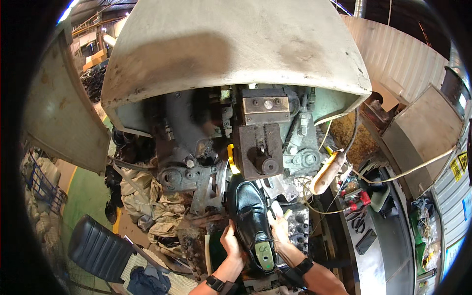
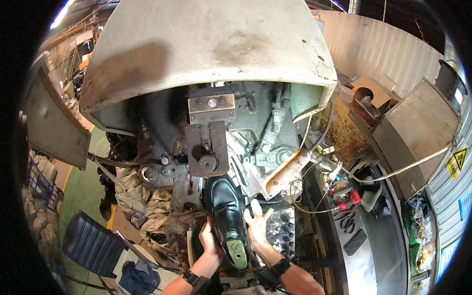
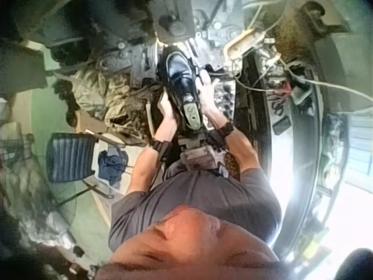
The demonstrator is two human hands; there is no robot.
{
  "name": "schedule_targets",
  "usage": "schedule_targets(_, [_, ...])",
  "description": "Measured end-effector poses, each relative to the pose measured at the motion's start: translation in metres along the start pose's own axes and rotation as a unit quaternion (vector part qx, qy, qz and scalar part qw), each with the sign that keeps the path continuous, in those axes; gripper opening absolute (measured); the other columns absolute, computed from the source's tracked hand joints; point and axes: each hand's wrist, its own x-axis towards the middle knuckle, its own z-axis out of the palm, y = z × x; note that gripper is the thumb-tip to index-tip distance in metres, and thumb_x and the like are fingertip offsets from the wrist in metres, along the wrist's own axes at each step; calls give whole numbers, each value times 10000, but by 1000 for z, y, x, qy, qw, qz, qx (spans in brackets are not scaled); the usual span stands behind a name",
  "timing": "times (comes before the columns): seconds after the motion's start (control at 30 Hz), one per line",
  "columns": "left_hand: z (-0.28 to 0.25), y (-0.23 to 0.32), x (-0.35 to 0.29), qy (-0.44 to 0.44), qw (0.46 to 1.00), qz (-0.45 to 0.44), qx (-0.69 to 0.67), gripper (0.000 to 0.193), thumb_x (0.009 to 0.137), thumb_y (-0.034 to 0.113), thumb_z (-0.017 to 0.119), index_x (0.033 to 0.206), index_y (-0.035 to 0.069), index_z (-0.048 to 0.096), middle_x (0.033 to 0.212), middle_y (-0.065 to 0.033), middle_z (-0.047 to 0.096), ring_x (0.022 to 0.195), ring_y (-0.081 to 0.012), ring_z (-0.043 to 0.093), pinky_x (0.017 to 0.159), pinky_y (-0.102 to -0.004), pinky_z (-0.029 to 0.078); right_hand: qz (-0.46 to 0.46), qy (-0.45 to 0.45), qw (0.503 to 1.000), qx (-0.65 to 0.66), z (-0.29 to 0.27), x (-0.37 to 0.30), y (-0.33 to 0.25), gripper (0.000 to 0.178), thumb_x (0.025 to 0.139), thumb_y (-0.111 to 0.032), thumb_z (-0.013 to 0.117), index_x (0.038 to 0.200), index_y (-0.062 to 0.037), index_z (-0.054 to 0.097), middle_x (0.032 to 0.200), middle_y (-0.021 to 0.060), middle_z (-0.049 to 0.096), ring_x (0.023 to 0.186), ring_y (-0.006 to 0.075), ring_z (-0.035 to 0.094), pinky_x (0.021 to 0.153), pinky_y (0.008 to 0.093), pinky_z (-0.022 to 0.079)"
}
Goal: Operating a lasting machine to shape shoe uppers in a factory.
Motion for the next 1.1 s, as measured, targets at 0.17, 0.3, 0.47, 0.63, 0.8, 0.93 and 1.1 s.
schedule_targets(0.17, [-10, -8, 15, 21, 997, 64, 29, 309, 1039, 280, 579, 957, 1, 684, 874, -31, 675, 761, -131, 617, 677, -293, 508, -73, 2, 997, 14, 40, -16, -27, 514, 957, -154, 700, 1403, -57, 464, 1150, 48, 611, 915, 115, 606, 754, 279, 530])
schedule_targets(0.3, [-6, -13, 12, 23, 995, 82, 46, 315, 1029, 290, 598, 941, -2, 677, 861, -29, 665, 737, -130, 612, 659, -288, 506, -15, -23, 998, 58, 23, -11, -25, 513, 957, -117, 684, 1416, -69, 459, 1241, 69, 605, 1006, 157, 629, 820, 308, 553])
schedule_targets(0.47, [0, -3, 3, 34, 998, 48, 33, 326, 1019, 309, 609, 982, -9, 671, 897, -60, 681, 737, -156, 636, 671, -307, 534, 25, -43, 994, 93, 31, -21, -33, 450, 983, -142, 651, 1400, -84, 491, 1244, 75, 633, 1012, 173, 655, 798, 305, 577])
schedule_targets(0.63, [-1, -1, 4, -8, 1000, 2, -16, 371, 1023, 327, 592, 1056, -34, 669, 990, -118, 710, 829, -207, 688, 726, -341, 578, 50, -47, 995, 72, 30, -25, -36, 438, 983, -170, 658, 1380, -70, 501, 1227, 83, 633, 1016, 166, 651, 798, 302, 573])
schedule_targets(0.8, [-10, -8, 14, -17, 1000, -17, -3, 437, 1017, 397, 571, 1100, -22, 660, 1025, -128, 709, 847, -233, 700, 735, -367, 591, 42, -12, 998, 51, 17, -15, -20, 473, 973, -225, 681, 1378, -69, 493, 1156, 57, 652, 960, 145, 654, 771, 278, 566])
schedule_targets(0.93, [-48, -7, 36, -31, 974, 117, 189, 450, 1000, 425, 594, 1085, -12, 661, 1044, -126, 699, 901, -221, 689, 780, -358, 572, 56, -13, 998, 14, -16, -7, -12, 525, 982, -285, 668, 1381, -47, 426, 1077, 94, 674, 821, 189, 674, 710, 299, 576])
schedule_targets(1.1, [-183, 73, 21, 118, 920, 283, 246, 314, 1008, 208, 597, 1121, -82, 641, 1007, -170, 706, 914, -253, 700, 837, -356, 566, 55, -1, 979, -199, -113, -34, -80, 666, 1028, -203, 554, 1493, 25, 136, 1099, 274, 675, 913, 344, 725, 792, 430, 623])
